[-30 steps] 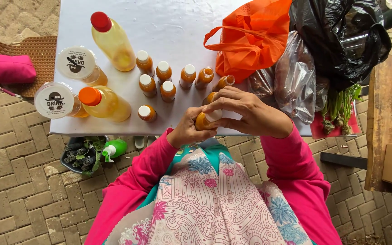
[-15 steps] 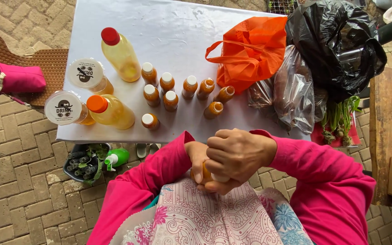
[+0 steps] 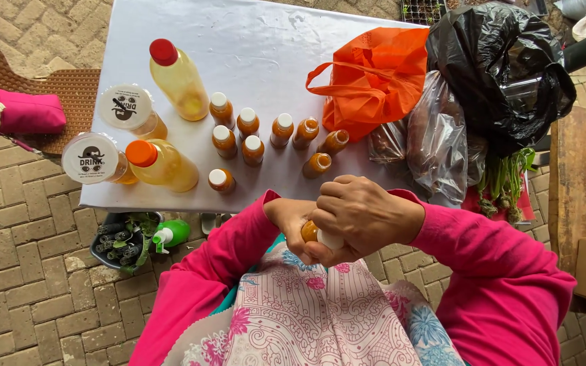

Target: Transferring liquid from a large bottle into smaller plastic bottles and securing the caps.

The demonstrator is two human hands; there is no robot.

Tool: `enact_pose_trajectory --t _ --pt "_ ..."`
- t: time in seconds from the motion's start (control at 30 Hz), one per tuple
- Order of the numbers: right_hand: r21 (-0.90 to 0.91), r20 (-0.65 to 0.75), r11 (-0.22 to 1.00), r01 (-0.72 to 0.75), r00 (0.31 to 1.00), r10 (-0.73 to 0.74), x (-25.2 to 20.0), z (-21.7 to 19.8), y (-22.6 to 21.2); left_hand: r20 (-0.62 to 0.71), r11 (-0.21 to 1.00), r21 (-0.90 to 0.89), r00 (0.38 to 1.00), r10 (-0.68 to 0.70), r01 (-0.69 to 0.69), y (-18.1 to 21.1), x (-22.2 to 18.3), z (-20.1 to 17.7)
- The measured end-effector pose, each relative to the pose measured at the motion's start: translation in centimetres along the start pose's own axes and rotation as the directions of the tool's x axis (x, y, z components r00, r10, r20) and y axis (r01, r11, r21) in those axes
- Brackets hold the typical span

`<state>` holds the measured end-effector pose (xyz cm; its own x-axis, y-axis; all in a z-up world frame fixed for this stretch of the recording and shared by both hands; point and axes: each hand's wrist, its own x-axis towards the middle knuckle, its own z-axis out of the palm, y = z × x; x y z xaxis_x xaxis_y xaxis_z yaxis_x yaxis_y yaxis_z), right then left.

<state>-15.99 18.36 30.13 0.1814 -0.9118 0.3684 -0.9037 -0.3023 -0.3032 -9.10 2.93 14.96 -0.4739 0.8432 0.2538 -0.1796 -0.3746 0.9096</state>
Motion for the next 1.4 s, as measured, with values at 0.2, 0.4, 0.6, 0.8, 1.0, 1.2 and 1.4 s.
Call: enact_pose_trajectory --t 0.2,0.4,0.6,0.8,1.0,1.2,1.4 --pt "-0.135 -0.079 0.984 -0.118 0.991 0.108 -1.3 0.8 0.2 -0.164 0.987 0.117 0.978 0.129 -0.111 0.8 -0.2 0.4" --pt "-0.330 -0.242 0.884 -0.331 0.935 0.259 -2.1 1.8 2.7 -0.468 0.729 0.683 0.734 0.492 -0.053 4.1 1.3 0.2" --pt "-0.378 -0.387 0.755 -0.536 0.832 0.397 -3.1 4.1 4.8 -0.557 0.467 0.829 0.368 0.745 0.308 1.2 2.8 -0.9" --pt "-0.313 -0.280 0.861 -0.400 0.906 0.319 -1.5 1.2 4.6 -0.621 0.748 0.664 0.563 0.545 0.009 2.1 1.0 -1.2" --pt "-0.209 0.007 0.977 0.045 0.999 -0.045 0.7 -1.8 2.3 -0.208 0.990 -0.138 0.976 -0.061 0.033 0.8 0.5 -1.7" --pt "-0.132 0.091 0.986 0.104 0.992 -0.092 -0.1 -1.1 -0.3 0.451 0.965 -0.228 0.892 -0.013 0.129 -2.1 1.9 -1.4" --pt "-0.262 -0.041 0.964 -0.048 0.998 0.038 -1.3 -0.8 -1.4 -0.007 0.970 0.155 0.981 0.193 -0.190 3.3 1.5 0.9"
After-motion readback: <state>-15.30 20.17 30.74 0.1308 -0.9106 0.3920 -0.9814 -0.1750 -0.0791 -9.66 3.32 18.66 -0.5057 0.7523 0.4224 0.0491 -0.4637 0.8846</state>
